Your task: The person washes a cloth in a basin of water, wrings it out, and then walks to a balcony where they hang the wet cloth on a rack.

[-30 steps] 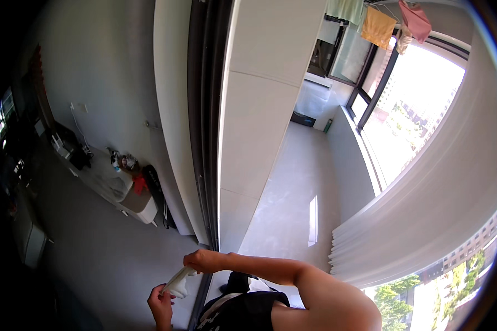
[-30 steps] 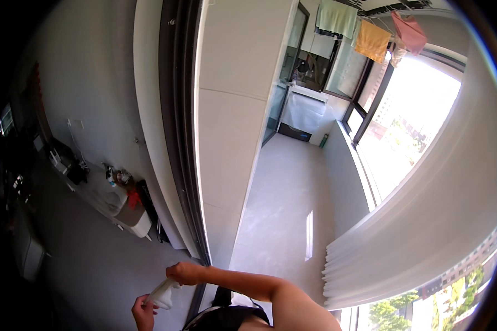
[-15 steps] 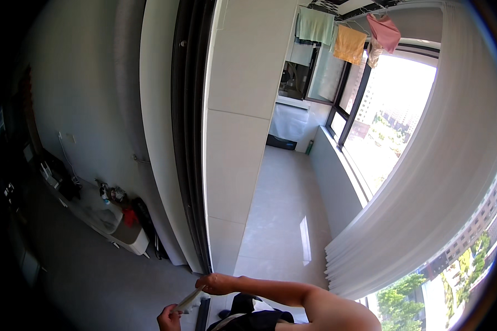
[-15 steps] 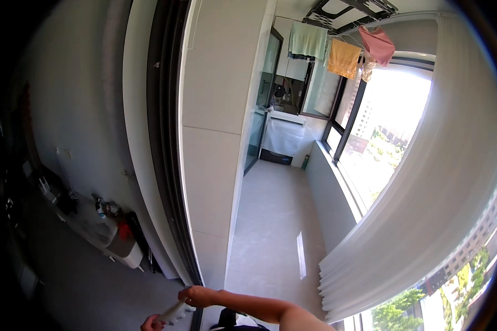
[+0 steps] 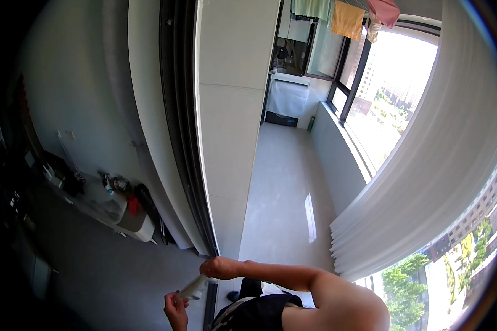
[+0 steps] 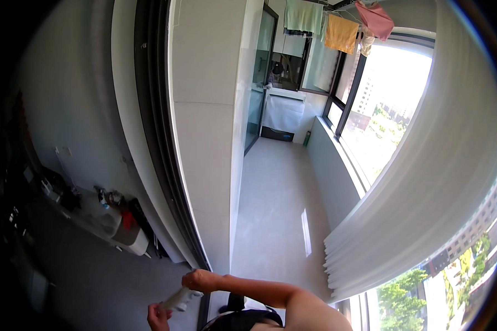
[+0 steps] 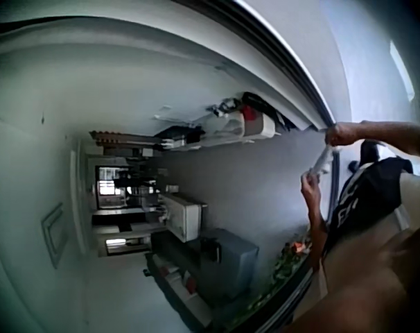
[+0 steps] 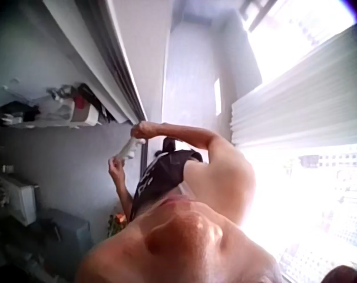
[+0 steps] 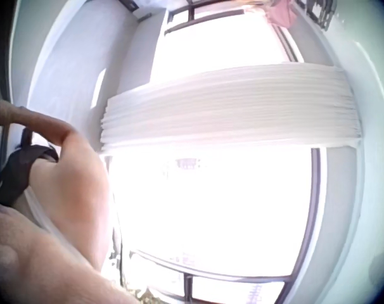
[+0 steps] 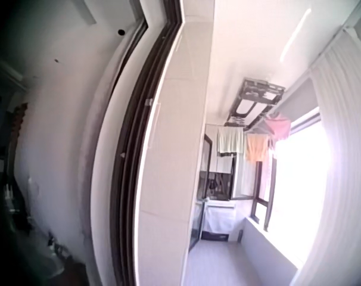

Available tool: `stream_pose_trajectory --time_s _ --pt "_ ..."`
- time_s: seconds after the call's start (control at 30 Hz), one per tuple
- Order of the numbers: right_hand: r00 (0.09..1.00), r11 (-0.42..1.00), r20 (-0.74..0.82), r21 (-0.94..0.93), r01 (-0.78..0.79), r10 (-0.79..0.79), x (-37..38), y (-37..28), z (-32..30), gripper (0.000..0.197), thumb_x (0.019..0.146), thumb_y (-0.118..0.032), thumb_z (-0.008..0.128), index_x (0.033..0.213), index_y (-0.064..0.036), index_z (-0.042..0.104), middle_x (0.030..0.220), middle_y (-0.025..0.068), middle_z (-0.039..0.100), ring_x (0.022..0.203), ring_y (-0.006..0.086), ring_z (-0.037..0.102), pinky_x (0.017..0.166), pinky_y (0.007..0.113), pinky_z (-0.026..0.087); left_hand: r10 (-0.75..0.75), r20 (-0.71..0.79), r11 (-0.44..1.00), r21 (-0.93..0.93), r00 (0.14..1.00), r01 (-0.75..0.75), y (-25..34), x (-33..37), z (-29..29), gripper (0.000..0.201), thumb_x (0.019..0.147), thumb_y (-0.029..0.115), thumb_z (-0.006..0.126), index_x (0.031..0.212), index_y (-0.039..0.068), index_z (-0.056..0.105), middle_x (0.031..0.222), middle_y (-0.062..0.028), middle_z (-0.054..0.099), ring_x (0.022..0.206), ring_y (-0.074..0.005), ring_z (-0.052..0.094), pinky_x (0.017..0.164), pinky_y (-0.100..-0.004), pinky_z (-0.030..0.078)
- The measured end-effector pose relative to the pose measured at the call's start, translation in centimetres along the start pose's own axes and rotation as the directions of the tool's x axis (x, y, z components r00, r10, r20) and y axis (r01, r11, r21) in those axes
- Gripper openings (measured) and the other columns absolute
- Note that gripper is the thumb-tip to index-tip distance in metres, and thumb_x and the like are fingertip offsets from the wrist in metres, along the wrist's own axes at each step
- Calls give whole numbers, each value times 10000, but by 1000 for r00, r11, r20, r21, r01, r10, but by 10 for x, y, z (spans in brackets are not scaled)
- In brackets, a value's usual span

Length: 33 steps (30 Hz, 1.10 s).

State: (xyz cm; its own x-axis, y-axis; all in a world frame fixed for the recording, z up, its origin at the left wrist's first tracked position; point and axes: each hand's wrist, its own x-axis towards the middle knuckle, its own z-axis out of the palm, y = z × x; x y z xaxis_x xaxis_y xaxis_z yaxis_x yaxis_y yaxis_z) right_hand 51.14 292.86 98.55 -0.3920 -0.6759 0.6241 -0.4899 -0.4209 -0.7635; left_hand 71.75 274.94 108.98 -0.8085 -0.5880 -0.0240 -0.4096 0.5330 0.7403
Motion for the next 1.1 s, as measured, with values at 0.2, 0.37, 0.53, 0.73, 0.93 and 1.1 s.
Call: stream_pose_trajectory --time_s 0.2,0.37,0.53,0.73,0.93,1.1 --pt "991 987 50 95 -128 123 1 -11 6 139 880 -42 593 1002 24 604 919 159 654 814 296 680 738 378 547 -65 -64 987 -149 996 55 13 -11 -1 138 948 75 464 1061 -3 451 1071 -154 598 743 -215 684 619 -285 570" --pt "989 992 92 43 -118 114 -1 -19 3 161 912 -40 559 1056 21 600 903 141 669 793 266 697 731 363 557 -86 -35 981 -177 996 78 3 -14 -4 134 942 60 459 1060 -4 460 992 -138 599 770 -211 680 647 -286 567" --pt "980 987 115 -23 -161 162 -4 -19 7 170 892 -57 582 1050 -3 610 868 163 679 774 316 685 714 394 540 -64 -18 989 -133 998 61 -5 -17 -7 159 931 37 468 1078 -20 484 952 -129 608 781 -191 669 686 -284 560" --pt "987 993 102 -14 -121 122 -5 -18 12 162 904 -77 563 1040 -11 621 867 164 678 784 323 679 716 395 538 -37 -54 991 -133 998 30 -9 -21 -7 223 902 -34 480 1124 -37 498 970 -141 621 810 -176 663 735 -280 551" --pt "974 985 146 -19 -170 171 -1 -23 17 162 911 -88 558 1037 -16 627 871 157 678 780 316 677 717 381 541 -63 -27 985 -160 998 58 -11 -27 -18 168 903 -39 496 1068 -50 526 952 -136 632 828 -185 668 734 -289 562" --pt "986 994 127 -21 -104 106 8 -34 12 166 900 -73 575 1044 -7 625 885 168 678 779 305 680 709 369 545 -42 -66 989 -147 997 32 9 -35 -33 133 934 21 501 1048 -32 543 1015 -147 638 811 -203 681 692 -284 570"
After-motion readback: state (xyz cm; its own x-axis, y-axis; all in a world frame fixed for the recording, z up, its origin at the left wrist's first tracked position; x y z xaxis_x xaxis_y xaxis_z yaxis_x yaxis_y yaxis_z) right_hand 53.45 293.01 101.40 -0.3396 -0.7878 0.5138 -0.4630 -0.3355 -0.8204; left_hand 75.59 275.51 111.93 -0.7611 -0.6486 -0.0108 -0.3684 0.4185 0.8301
